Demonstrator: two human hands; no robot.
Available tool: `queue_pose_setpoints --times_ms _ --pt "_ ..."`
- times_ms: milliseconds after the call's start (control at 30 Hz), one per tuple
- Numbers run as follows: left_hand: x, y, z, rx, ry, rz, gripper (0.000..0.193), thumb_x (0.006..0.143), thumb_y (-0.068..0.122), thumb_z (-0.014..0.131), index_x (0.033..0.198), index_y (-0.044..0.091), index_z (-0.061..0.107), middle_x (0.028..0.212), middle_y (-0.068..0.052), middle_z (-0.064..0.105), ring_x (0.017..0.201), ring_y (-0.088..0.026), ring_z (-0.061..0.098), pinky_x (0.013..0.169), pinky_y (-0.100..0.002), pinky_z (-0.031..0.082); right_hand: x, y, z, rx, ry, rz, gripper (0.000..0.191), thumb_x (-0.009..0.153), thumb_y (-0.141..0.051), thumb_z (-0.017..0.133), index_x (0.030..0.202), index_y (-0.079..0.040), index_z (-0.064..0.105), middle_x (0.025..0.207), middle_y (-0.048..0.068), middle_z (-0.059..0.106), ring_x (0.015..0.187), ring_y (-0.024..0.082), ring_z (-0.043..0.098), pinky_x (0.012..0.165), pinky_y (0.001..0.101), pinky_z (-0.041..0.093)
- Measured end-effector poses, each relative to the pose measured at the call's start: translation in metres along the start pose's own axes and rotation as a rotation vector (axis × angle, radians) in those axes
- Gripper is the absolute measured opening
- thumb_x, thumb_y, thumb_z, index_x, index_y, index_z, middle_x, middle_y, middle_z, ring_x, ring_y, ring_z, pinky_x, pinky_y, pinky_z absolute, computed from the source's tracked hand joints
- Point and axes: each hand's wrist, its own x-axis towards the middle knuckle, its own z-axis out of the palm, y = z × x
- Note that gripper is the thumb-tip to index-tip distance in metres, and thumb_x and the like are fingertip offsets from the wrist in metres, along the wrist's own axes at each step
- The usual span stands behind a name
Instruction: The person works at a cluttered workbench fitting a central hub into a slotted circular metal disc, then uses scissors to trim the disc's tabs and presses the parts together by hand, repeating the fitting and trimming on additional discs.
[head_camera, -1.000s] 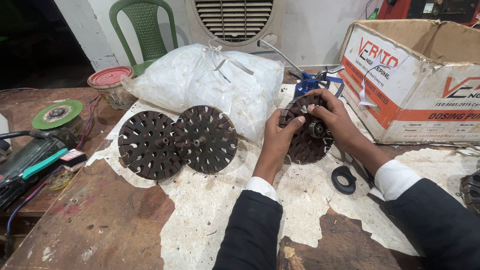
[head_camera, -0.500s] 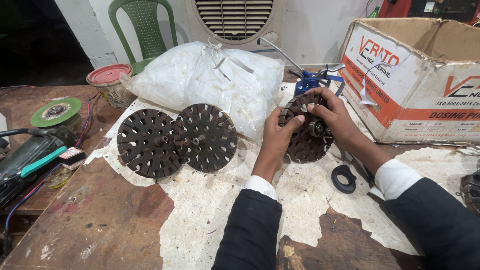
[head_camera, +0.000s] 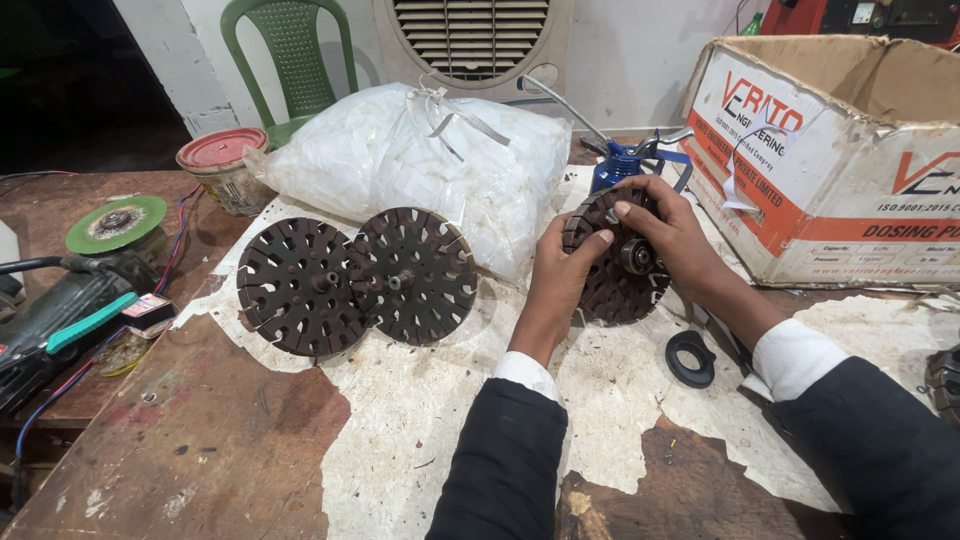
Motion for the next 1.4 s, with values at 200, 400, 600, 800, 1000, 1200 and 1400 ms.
queue_pose_setpoints --times_ms 200,400,600,800,1000,1200,1400 --pt "-0.001 0.003 0.001 0.001 -0.029 0.042 0.044 0.092 0.016 0.071 0.131 -0.002 0.058 0.111 -0.010 0.069 0.100 -0.016 0.069 0.086 -0.031 0.058 0.001 -0.003 0.002 -0.035 0.038 0.042 0.027 0.098 -0.022 0.065 0.120 -0.006 0.061 0.105 0.002 0.066 0.096 0.008 0.061 0.084 0.0251 0.051" --pt "-0.001 0.004 0.000 0.039 -0.025 0.030 0.044 0.093 0.017 0.069 0.131 -0.002 0.060 0.109 -0.009 0.070 0.098 -0.015 0.068 0.087 -0.031 0.057 0.004 -0.004 0.003 0.046 0.054 0.082 0.025 0.096 -0.016 0.065 0.117 -0.005 0.062 0.099 0.002 0.064 0.091 0.008 0.060 0.080 0.0251 0.050" --pt "0.000 0.005 0.001 0.064 -0.012 0.017 0.043 0.093 0.016 0.067 0.132 0.000 0.059 0.110 -0.009 0.069 0.099 -0.015 0.068 0.087 -0.031 0.056 0.007 -0.007 0.004 0.047 0.072 0.129 0.024 0.093 -0.015 0.065 0.115 -0.006 0.063 0.098 0.000 0.066 0.089 0.007 0.061 0.078 0.0249 0.051" --pt "-0.003 0.009 0.002 0.078 -0.008 0.015 0.042 0.093 0.017 0.067 0.132 0.002 0.059 0.109 -0.009 0.069 0.099 -0.015 0.068 0.086 -0.032 0.056 0.008 -0.008 0.005 0.065 0.068 0.162 0.023 0.093 -0.015 0.065 0.114 -0.006 0.063 0.098 0.001 0.066 0.089 0.008 0.061 0.078 0.0256 0.051" --pt "-0.004 0.011 0.002 0.109 0.003 0.022 0.044 0.093 0.018 0.068 0.133 0.002 0.058 0.111 -0.010 0.069 0.100 -0.016 0.068 0.087 -0.032 0.056 0.008 -0.009 0.005 0.074 0.080 0.199 0.025 0.091 -0.015 0.066 0.114 -0.007 0.063 0.099 0.001 0.066 0.090 0.009 0.062 0.078 0.0267 0.052" --pt "-0.003 0.008 0.001 0.073 0.036 -0.031 0.044 0.092 0.018 0.067 0.132 0.004 0.058 0.113 -0.008 0.069 0.101 -0.016 0.068 0.087 -0.032 0.057 -0.009 -0.019 0.012 -0.850 0.278 -0.633 0.031 0.088 -0.011 0.076 0.114 0.000 0.064 0.101 0.016 0.060 0.097 0.029 0.055 0.085 0.0367 0.044" --pt "-0.001 0.009 0.001 -0.021 -0.034 -0.038 0.038 0.096 0.021 0.062 0.129 0.001 0.063 0.111 -0.008 0.068 0.100 -0.015 0.065 0.087 -0.031 0.054 -0.013 -0.030 0.016 -0.708 0.177 -0.354 0.023 0.088 -0.018 0.081 0.097 -0.003 0.067 0.075 0.006 0.057 0.069 0.019 0.055 0.064 0.0349 0.045"
